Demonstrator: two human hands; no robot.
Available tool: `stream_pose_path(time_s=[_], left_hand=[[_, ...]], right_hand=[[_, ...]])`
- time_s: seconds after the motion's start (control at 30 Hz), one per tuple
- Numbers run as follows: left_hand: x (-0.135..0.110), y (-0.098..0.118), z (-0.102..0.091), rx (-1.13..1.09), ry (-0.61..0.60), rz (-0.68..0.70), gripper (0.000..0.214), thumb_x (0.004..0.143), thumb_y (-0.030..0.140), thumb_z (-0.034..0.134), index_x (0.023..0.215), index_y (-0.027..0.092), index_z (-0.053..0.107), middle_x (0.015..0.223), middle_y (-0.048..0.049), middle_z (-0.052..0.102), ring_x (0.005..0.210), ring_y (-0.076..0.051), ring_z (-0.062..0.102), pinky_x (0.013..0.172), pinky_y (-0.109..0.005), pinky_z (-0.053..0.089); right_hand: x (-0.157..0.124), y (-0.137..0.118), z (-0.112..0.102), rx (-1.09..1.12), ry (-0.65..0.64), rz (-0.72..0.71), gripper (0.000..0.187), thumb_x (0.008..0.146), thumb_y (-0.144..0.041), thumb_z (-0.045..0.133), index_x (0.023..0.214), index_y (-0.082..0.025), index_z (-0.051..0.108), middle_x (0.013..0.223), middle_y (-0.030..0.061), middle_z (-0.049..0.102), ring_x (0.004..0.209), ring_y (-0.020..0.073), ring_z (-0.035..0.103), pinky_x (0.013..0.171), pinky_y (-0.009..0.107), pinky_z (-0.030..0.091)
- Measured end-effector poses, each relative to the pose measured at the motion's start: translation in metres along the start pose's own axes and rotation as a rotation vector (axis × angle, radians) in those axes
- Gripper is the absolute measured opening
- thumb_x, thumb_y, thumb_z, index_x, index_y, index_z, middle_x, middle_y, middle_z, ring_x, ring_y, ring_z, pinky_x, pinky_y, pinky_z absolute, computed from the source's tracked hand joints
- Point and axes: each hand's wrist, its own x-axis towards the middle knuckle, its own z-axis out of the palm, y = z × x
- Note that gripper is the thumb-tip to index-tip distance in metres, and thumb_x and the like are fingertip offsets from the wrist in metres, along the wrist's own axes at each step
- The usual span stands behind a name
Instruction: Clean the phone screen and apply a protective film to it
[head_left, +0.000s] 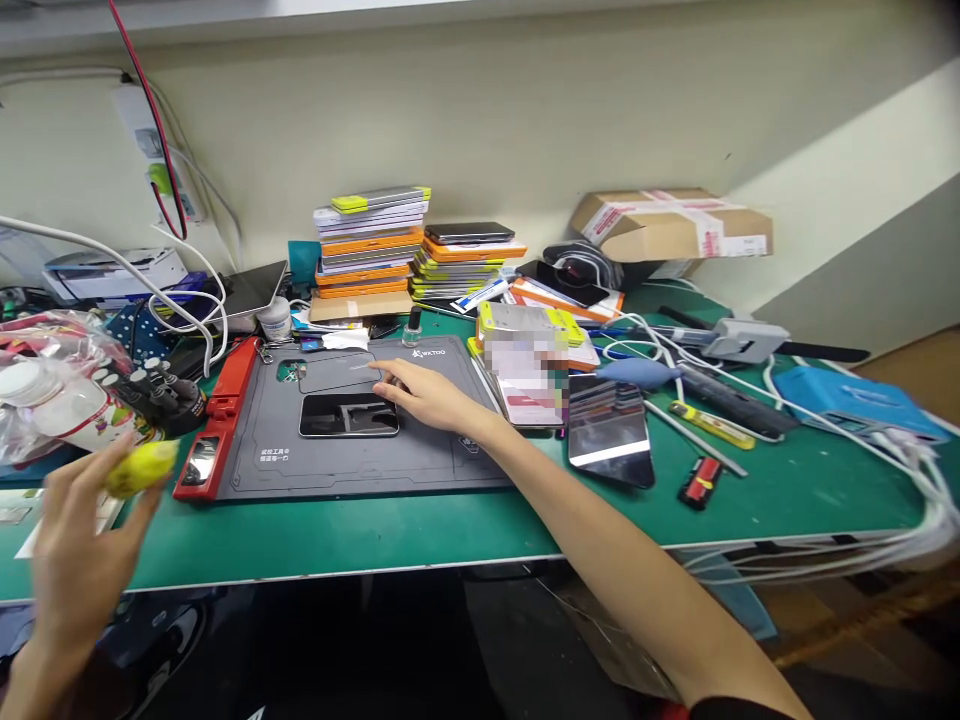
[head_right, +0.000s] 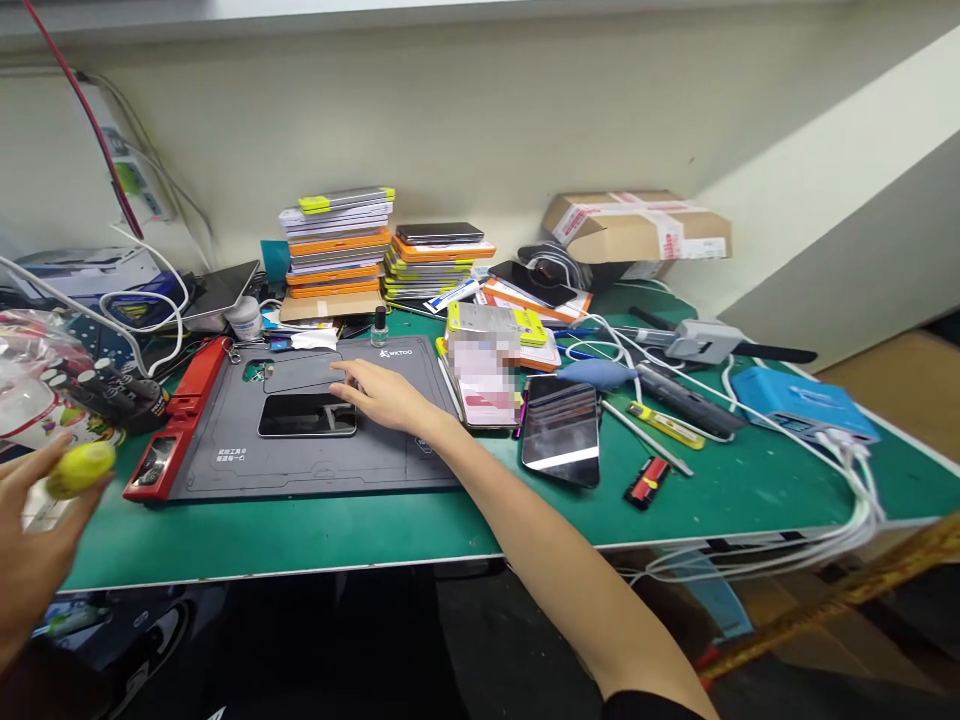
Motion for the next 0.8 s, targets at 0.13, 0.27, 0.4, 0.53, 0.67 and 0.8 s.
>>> stream_pose_path(time_s=[0.13, 0.27, 0.4, 0.53, 0.67, 0.8], left_hand=[[0.045, 0.048, 0.048, 0.002, -0.188, 0.412, 0.046, 0.117, 0.039, 0.062, 0.163, 0.040, 0.058, 0.139, -0.0049, 0.080, 0.124, -0.033, 0.076, 0.106, -0.053, 0.062], [0.083, 0.076, 0.087, 0.060, -0.268, 0.648, 0.034, 0.117, 0.031, 0.064, 0.150, 0.027, 0.066, 0.137, -0.0114, 0.083, 0.122, -0.032, 0.077, 0.103, -0.048, 0.057], [0.103, 0.096, 0.105, 0.112, -0.310, 0.762, 0.032, 0.116, 0.024, 0.063, 0.145, 0.029, 0.075, 0.131, -0.0093, 0.087, 0.116, -0.033, 0.076, 0.110, -0.055, 0.052], [0.109, 0.105, 0.106, 0.149, -0.340, 0.777, 0.038, 0.117, 0.024, 0.056, 0.146, 0.032, 0.078, 0.129, -0.0100, 0.087, 0.116, -0.034, 0.076, 0.114, -0.058, 0.052], [0.112, 0.101, 0.104, 0.185, -0.331, 0.802, 0.039, 0.117, 0.021, 0.055, 0.144, 0.033, 0.079, 0.129, -0.0093, 0.087, 0.118, -0.032, 0.076, 0.116, -0.056, 0.052], [0.112, 0.086, 0.098, 0.179, -0.331, 0.793, 0.035, 0.116, 0.023, 0.057, 0.141, 0.031, 0.080, 0.128, -0.0079, 0.087, 0.117, -0.032, 0.077, 0.113, -0.055, 0.052]], right_hand=[[0.004, 0.005, -0.001, 0.070, 0.020, 0.002, 0.057, 0.121, -0.058, 0.043, 0.160, -0.024, 0.069, 0.122, 0.0104, 0.085, 0.109, 0.0290, 0.077, 0.108, 0.048, 0.058], [0.007, 0.007, -0.004, 0.123, 0.027, -0.008, 0.060, 0.121, -0.061, 0.040, 0.155, -0.022, 0.072, 0.111, 0.0068, 0.084, 0.092, 0.0237, 0.076, 0.099, 0.041, 0.059], [0.006, 0.005, -0.006, 0.151, 0.031, -0.007, 0.061, 0.120, -0.066, 0.046, 0.157, -0.025, 0.072, 0.110, 0.0052, 0.085, 0.095, 0.0242, 0.075, 0.101, 0.041, 0.057], [0.006, 0.006, -0.008, 0.195, 0.031, 0.000, 0.070, 0.120, -0.073, 0.038, 0.159, -0.024, 0.069, 0.109, 0.0061, 0.085, 0.093, 0.0239, 0.074, 0.098, 0.040, 0.058], [0.006, 0.010, -0.008, 0.218, 0.033, 0.006, 0.079, 0.119, -0.079, 0.032, 0.159, -0.021, 0.068, 0.108, 0.0074, 0.084, 0.090, 0.0238, 0.074, 0.096, 0.040, 0.059], [0.007, 0.013, -0.006, 0.213, 0.034, 0.005, 0.079, 0.118, -0.080, 0.033, 0.155, -0.021, 0.072, 0.108, 0.0070, 0.083, 0.091, 0.0242, 0.073, 0.098, 0.042, 0.057]])
